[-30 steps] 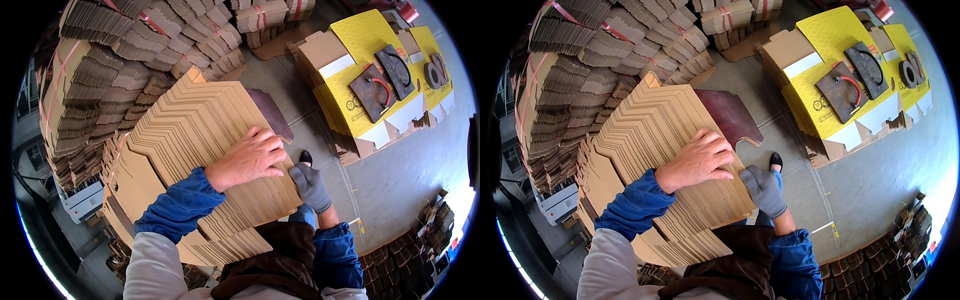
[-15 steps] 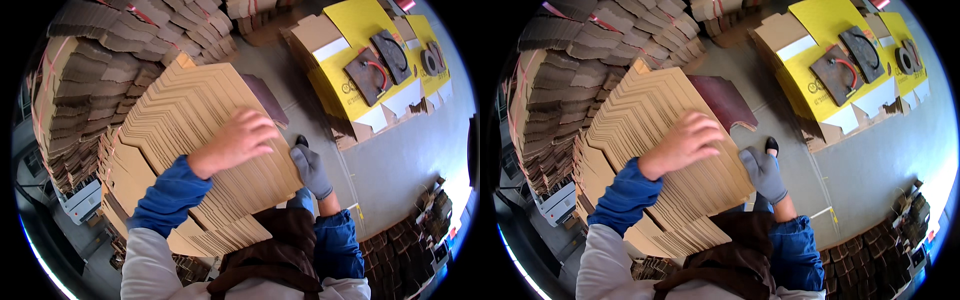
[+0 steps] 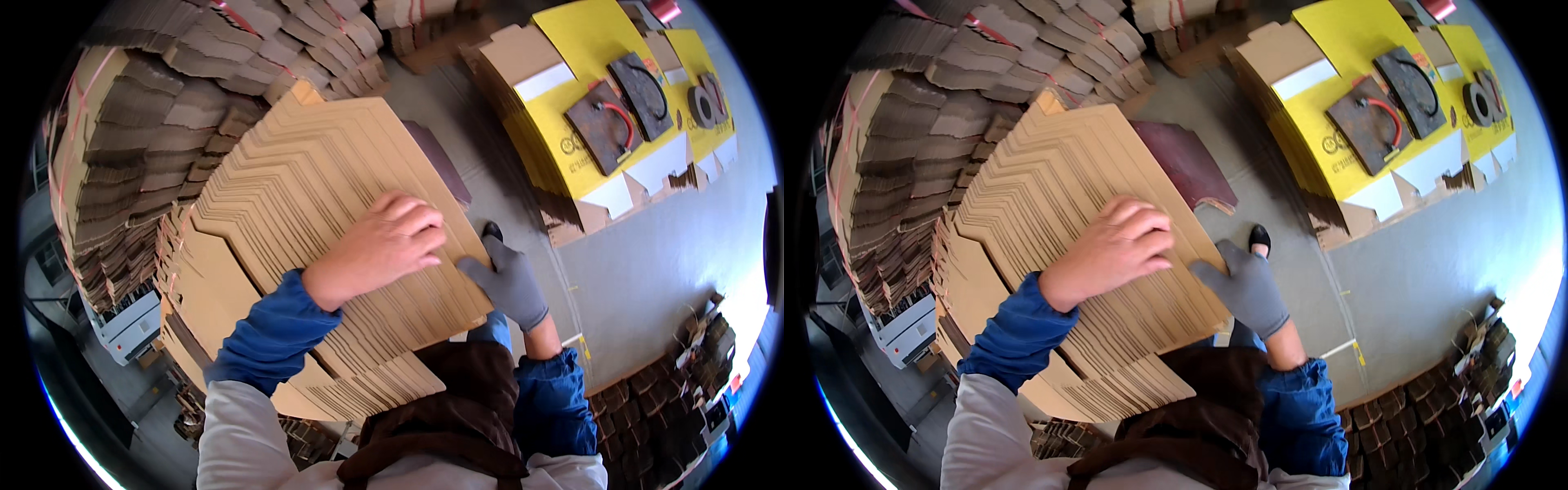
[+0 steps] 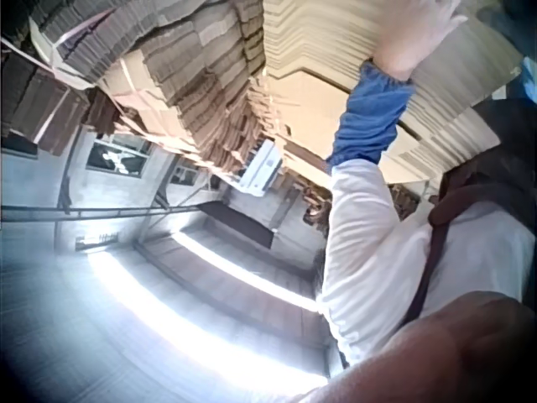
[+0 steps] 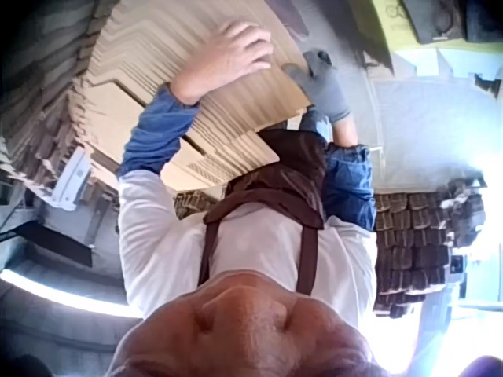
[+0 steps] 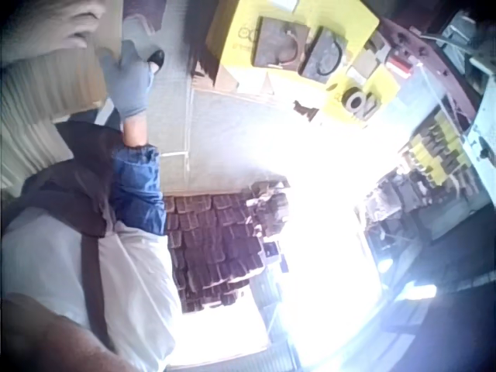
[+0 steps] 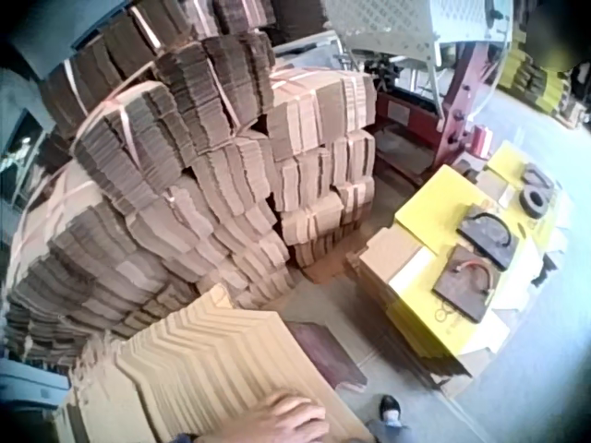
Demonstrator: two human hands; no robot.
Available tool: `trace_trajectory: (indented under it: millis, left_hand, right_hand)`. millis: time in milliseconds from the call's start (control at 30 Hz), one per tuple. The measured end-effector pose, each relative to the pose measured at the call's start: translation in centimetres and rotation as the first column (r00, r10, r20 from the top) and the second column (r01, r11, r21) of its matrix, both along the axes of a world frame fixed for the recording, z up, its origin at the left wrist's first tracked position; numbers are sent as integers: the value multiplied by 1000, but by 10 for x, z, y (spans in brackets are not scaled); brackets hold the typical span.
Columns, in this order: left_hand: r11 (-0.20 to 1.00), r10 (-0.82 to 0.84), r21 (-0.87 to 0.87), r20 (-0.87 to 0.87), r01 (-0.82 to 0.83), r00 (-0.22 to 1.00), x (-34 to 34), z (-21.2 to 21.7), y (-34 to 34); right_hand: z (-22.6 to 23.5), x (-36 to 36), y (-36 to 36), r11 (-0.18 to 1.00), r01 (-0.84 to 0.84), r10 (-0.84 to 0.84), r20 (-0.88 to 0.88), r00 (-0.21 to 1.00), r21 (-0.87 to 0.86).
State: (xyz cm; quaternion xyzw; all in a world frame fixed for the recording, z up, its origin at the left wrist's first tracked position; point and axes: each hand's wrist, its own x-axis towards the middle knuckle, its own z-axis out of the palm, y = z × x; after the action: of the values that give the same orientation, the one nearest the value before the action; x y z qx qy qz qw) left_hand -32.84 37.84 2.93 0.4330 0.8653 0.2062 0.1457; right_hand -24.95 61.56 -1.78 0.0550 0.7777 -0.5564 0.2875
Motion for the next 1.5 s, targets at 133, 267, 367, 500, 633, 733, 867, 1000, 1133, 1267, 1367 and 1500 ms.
trace_trajectory:
  millis: [133, 267, 367, 500, 633, 733, 867, 1000, 1133, 1267, 1367, 1500]
  left_hand:
    - [997, -56, -43, 13, 57, 998, -10, -4, 6]
    - [999, -43, -18, 17, 43, 999, -10, -8, 5]
    - [999, -47, -16, 32, 48, 998, -11, -9, 5]
    - [999, -47, -3, 21, 47, 999, -11, -10, 6]
    - [999, -48, -10, 33, 48, 998, -11, -9, 6]
    - [999, -51, -10, 35, 51, 998, -11, -8, 5]
    - [999, -52, -2, 42, 52, 998, -10, -10, 4]
    - [999, -35, 42, 15, 35, 999, -10, -14, 2]
    - [991, 103, 74, 63, -107, 993, -21, 6, -21]
    - [992, 118, 41, 83, -122, 990, -12, 8, -37]
    - [994, 100, 36, 72, -103, 992, -5, 7, -36]
    - [998, 54, 18, 68, -55, 996, -4, 7, -30]
  right_hand:
    - [-13, 6, -1, 993, 40, -46, -56, 997, -112]
    - [-14, 7, -2, 990, 77, -79, -18, 997, -121]
    - [-15, 8, -2, 988, 90, -91, -7, 996, -125]
    - [-17, 10, 0, 991, 81, -84, -27, 996, -106]
    - [-16, 10, -1, 990, 94, -96, -7, 995, -108]
    - [-14, 9, 0, 990, 88, -89, -6, 996, -112]
    - [-15, 10, -1, 986, 91, -97, -34, 995, -138]
    - [-18, 10, 0, 992, 54, -66, -98, 993, -118]
    - [-4, 3, 7, 994, 109, -109, 4, 994, -16]
    - [6, 3, -4, 974, 96, -57, -192, 980, 203]
    - [14, -1, -17, 953, 65, 34, -317, 948, 297]
    - [9, -2, -26, 955, 74, 35, -359, 933, 287]
